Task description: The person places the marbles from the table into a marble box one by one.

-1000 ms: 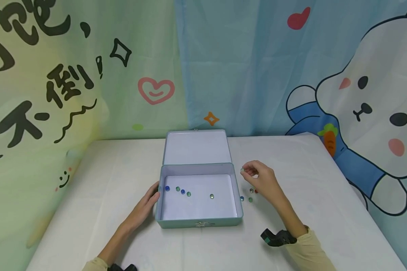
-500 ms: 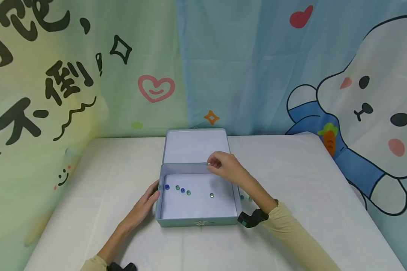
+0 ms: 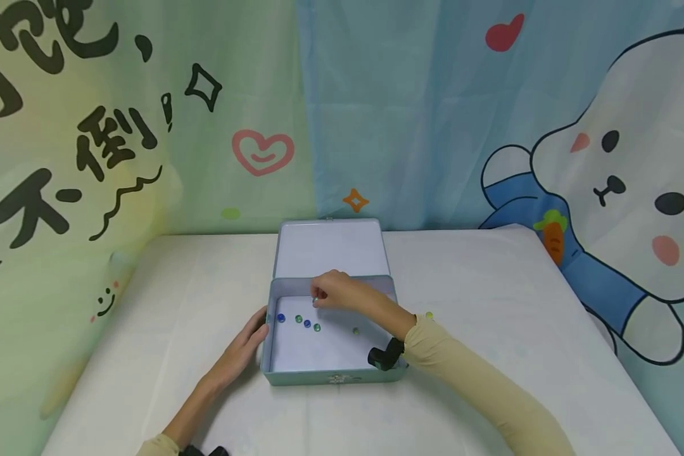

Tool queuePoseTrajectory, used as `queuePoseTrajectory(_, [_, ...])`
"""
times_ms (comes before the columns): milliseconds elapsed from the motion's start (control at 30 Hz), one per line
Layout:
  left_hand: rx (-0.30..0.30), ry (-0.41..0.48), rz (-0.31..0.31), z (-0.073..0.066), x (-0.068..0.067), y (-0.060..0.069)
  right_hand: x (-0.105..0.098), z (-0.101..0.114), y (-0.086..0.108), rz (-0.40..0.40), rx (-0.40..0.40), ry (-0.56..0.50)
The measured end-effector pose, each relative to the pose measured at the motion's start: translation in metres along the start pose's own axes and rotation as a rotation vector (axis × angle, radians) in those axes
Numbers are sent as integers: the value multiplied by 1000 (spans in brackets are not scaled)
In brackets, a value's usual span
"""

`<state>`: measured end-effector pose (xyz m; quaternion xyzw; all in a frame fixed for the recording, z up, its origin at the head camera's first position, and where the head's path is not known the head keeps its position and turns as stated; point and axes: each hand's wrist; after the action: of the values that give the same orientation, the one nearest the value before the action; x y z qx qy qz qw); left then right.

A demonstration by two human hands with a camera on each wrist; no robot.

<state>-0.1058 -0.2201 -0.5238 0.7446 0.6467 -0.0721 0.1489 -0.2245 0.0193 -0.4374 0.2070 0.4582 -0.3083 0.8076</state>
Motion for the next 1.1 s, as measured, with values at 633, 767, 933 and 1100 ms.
queuePoseTrajectory(633, [-6, -5, -11, 2, -1, 0, 35, -6, -14, 71, -65, 123])
queuePoseTrajectory(767, [10, 2, -12, 1, -2, 0, 35, -3, -14, 84, -44, 127])
queuePoseTrajectory(933, [12, -4, -19, -1, -1, 0, 37, -2, -15, 90, -18, 150])
queuePoseTrajectory(1100, [3, -3, -14, 0, -1, -1, 34, -1, -16, 94, -12, 163])
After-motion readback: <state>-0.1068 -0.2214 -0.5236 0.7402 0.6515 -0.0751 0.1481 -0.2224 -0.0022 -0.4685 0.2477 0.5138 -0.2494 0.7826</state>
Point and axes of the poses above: each hand's wrist, its own y-axis away from the middle knuckle, its own x-axis out of the palm, z = x × y, and after that the axes turned 5 degrees about -z, right-handed
